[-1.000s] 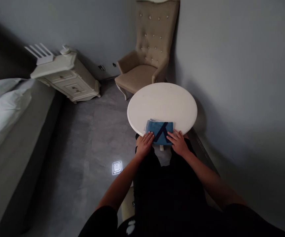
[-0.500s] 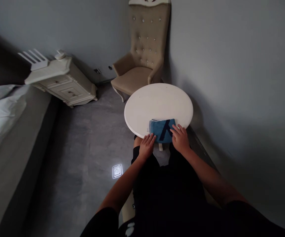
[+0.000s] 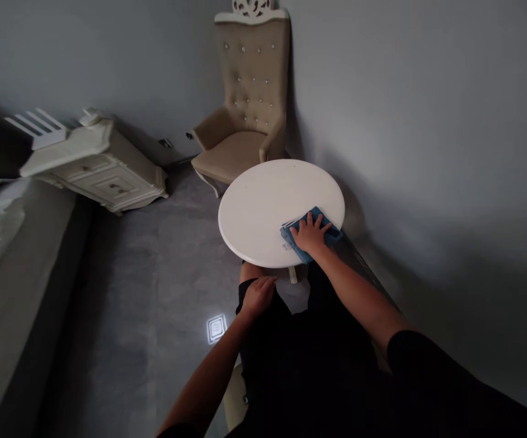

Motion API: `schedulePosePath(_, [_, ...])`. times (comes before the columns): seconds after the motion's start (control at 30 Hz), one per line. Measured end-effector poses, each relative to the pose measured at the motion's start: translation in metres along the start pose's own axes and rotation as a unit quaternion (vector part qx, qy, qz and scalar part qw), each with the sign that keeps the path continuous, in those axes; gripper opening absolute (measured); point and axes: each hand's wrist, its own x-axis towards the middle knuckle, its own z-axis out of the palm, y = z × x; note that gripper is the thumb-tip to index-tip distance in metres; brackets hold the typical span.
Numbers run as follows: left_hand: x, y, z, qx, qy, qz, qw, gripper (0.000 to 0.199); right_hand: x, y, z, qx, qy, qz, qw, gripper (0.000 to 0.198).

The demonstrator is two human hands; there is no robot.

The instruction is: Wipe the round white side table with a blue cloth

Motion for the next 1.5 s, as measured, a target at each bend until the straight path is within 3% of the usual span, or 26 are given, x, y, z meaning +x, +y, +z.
schedulePosePath(0.13, [0.004,-0.032,-0.008,0.041,-0.076,-0.102,0.991,0.033,0.005,0.003,0.008,-0.019,0.013,-0.045,0.999,0.078])
schedulePosePath(0.23, [0.012,-0.049,-0.017,0.074,-0.112,-0.156,0.979,0.031,0.001,0.026,0.011,-0.038,0.026,-0.087,0.995,0.077])
schedulePosePath(0.4, [0.023,-0.081,-0.03,0.126,-0.15,-0.287,0.938,0.04,0.024,0.076,-0.004,-0.067,0.036,-0.037,0.996,0.081])
schedulePosePath(0.63, [0.051,-0.128,-0.033,0.093,-0.283,-0.48,0.825,0.056,0.132,0.095,-0.034,-0.078,0.013,0.02,0.997,0.086])
schedulePosePath(0.87, [0.053,-0.134,-0.037,0.09,-0.241,-0.478,0.84,0.066,0.263,0.067,-0.042,-0.085,0.041,0.04,0.995,0.086])
schedulePosePath(1.07, [0.043,-0.153,-0.048,0.077,-0.201,-0.505,0.836,0.059,0.369,0.004,-0.033,-0.087,0.046,0.046,0.994,0.086])
schedulePosePath(1.23, [0.034,-0.163,-0.047,0.072,-0.162,-0.517,0.838,0.052,0.421,-0.098,-0.006,-0.082,0.036,-0.02,0.996,0.086])
schedulePosePath(1.37, [0.033,-0.167,-0.047,0.071,-0.156,-0.528,0.832,0.051,0.412,-0.199,0.026,-0.069,0.015,-0.129,0.989,0.084])
schedulePosePath(1.5, [0.037,-0.167,-0.046,0.08,-0.154,-0.535,0.827,0.05,0.348,-0.28,0.052,-0.058,-0.024,-0.255,0.965,0.079])
